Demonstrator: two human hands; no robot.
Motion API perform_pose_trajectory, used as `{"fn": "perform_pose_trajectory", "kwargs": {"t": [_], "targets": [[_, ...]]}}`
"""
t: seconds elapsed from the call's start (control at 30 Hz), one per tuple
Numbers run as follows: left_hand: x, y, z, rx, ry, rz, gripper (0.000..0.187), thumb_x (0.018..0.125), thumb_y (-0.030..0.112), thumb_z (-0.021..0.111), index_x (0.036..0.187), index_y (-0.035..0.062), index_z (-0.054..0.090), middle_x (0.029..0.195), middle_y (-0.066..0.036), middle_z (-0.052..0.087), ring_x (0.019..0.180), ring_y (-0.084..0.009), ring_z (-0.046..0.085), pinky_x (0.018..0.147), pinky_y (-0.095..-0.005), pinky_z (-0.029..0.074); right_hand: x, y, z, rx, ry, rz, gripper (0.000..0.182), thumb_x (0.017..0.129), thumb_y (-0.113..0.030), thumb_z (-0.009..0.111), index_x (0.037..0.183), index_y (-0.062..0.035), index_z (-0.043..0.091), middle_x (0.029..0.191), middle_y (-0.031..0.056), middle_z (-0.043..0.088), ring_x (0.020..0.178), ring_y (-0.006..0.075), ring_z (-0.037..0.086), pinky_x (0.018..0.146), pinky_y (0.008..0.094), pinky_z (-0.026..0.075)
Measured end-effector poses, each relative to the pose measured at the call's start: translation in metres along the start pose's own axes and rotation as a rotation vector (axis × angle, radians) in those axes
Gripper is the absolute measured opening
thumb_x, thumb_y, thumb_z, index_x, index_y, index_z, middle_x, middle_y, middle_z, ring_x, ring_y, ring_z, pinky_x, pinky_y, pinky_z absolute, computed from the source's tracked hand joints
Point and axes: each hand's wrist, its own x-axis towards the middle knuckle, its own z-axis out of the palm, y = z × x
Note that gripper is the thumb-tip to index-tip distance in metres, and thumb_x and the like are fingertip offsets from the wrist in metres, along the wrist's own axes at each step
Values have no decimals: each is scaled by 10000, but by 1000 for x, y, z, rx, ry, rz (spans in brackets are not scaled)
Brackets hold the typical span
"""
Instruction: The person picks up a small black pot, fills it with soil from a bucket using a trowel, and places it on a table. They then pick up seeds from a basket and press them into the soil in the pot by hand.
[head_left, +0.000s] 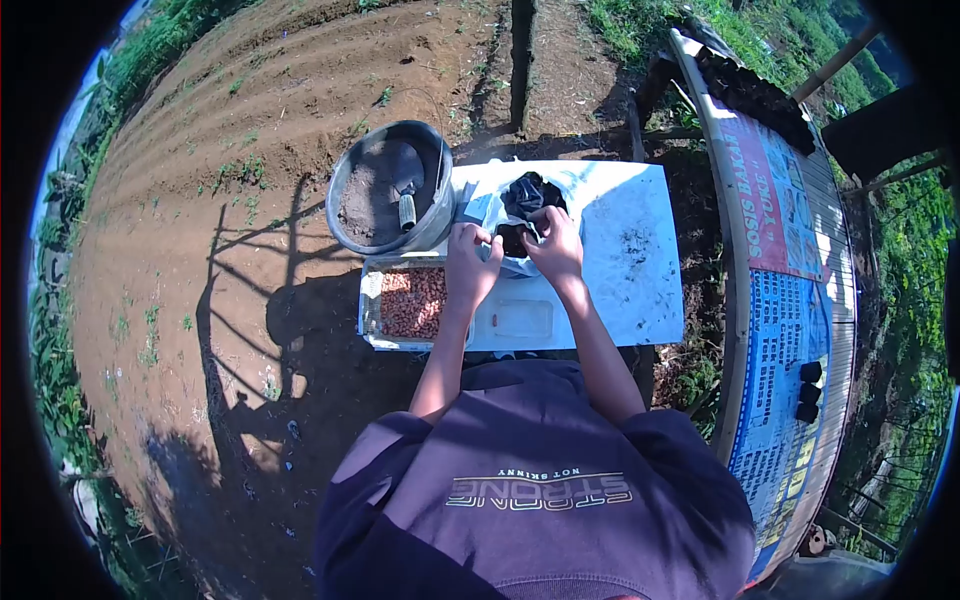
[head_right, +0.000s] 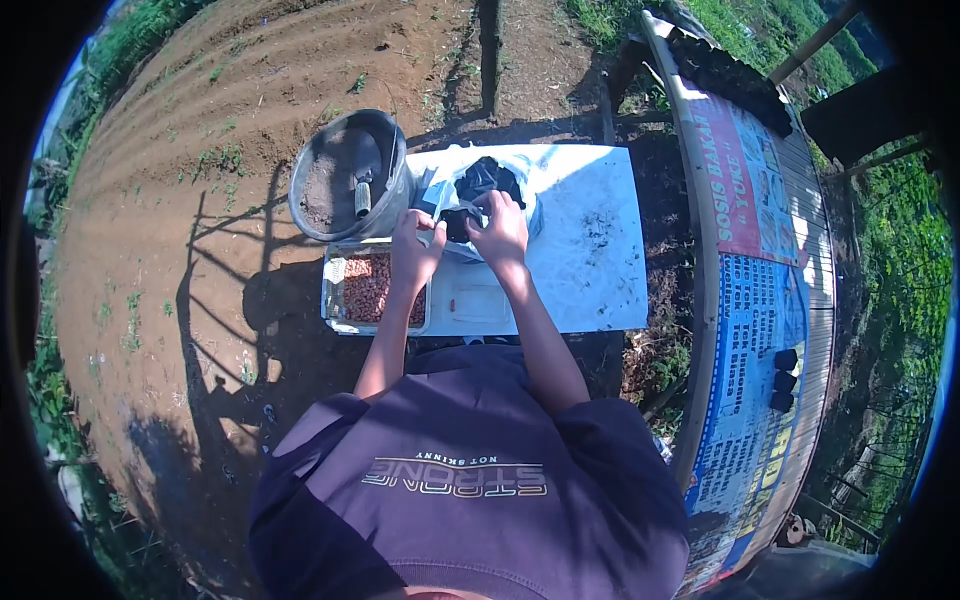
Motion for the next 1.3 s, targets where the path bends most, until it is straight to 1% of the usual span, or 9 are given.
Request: {"fn": "perform_pose_trajectory", "kwargs": {"t": [0.27, 0.5, 0.63, 0.7, 0.8, 0.97, 1.07, 1.2, 1.3], "targets": [[-22, -1, -38, 106, 87, -92, 185, 828, 70, 731, 849, -1, 561, 819, -106, 584, 789, -270, 598, 766, -377, 488, -37, -33, 12, 83, -33, -239, 171, 782, -140, 753, 922, -61, 693, 908, 85, 647, 910, 315, 569, 833, 403, 470], [-36, -20, -78, -40, 86, -34, 249, 886, 111, 706, 1053, 25, 543, 1017, -97, 524, 890, -222, 584, 764, -343, 492, -40, -61, 45, 195, -34, -199, 145, 794, -117, 754, 892, -19, 708, 837, 117, 678, 823, 302, 583, 748, 397, 483], [-20, -47, -108, -42, 105, 126, 271, 903, 144, 699, 1121, 32, 582, 1096, -110, 523, 973, -216, 580, 750, -309, 522, -26, -82, 74, 252, 15, -250, 137, 788, -51, 779, 895, -1, 709, 766, 95, 665, 728, 193, 588, 695, 334, 483], [-10, -66, -126, -23, 60, 196, 280, 913, 153, 688, 1166, 54, 619, 1157, -119, 529, 1031, -233, 576, 764, -317, 549, -19, -91, 97, 251, 20, -199, 147, 801, -141, 763, 876, -31, 701, 772, 86, 668, 779, 254, 580, 713, 381, 470], [5, -88, -151, -202, 19, 118, 260, 892, 135, 692, 1132, 50, 640, 1145, -149, 546, 1107, -305, 539, 939, -415, 468, -10, -116, 122, 264, 73, -143, 160, 800, -162, 759, 871, -29, 707, 769, 103, 665, 789, 255, 599, 725, 367, 488], [27, -146, -194, -85, 22, 267, 200, 911, 167, 697, 1052, 36, 642, 1076, -136, 559, 1050, -267, 562, 842, -377, 507, -9, -152, 173, 247, 160, -2, 173, 796, -172, 760, 862, -21, 709, 757, 118, 650, 737, 260, 618, 714, 366, 512], [36, -154, -213, -116, 61, 82, 250, 898, 224, 728, 966, 21, 598, 1010, -125, 541, 986, -279, 557, 831, -396, 488, -4, -169, 198, 192, 167, 62, 184, 795, -175, 761, 871, -16, 708, 756, 129, 651, 744, 256, 623, 714, 369, 514], [52, -181, -226, -42, 125, 161, 339, 862, 295, 784, 911, 27, 581, 956, -87, 517, 897, -242, 541, 802, -399, 446, 2, -178, 239, 120, 226, 83, 189, 791, -202, 759, 846, -32, 700, 757, 115, 645, 745, 262, 620, 694, 384, 506], [58, -197, -228, 10, 123, 98, 339, 839, 303, 790, 824, 46, 569, 914, -114, 527, 916, -315, 549, 833, -452, 446, 7, -173, 268, 129, 307, 71, 192, 781, -208, 761, 809, -42, 669, 748, 107, 653, 747, 271, 640, 697, 393, 516]]}}
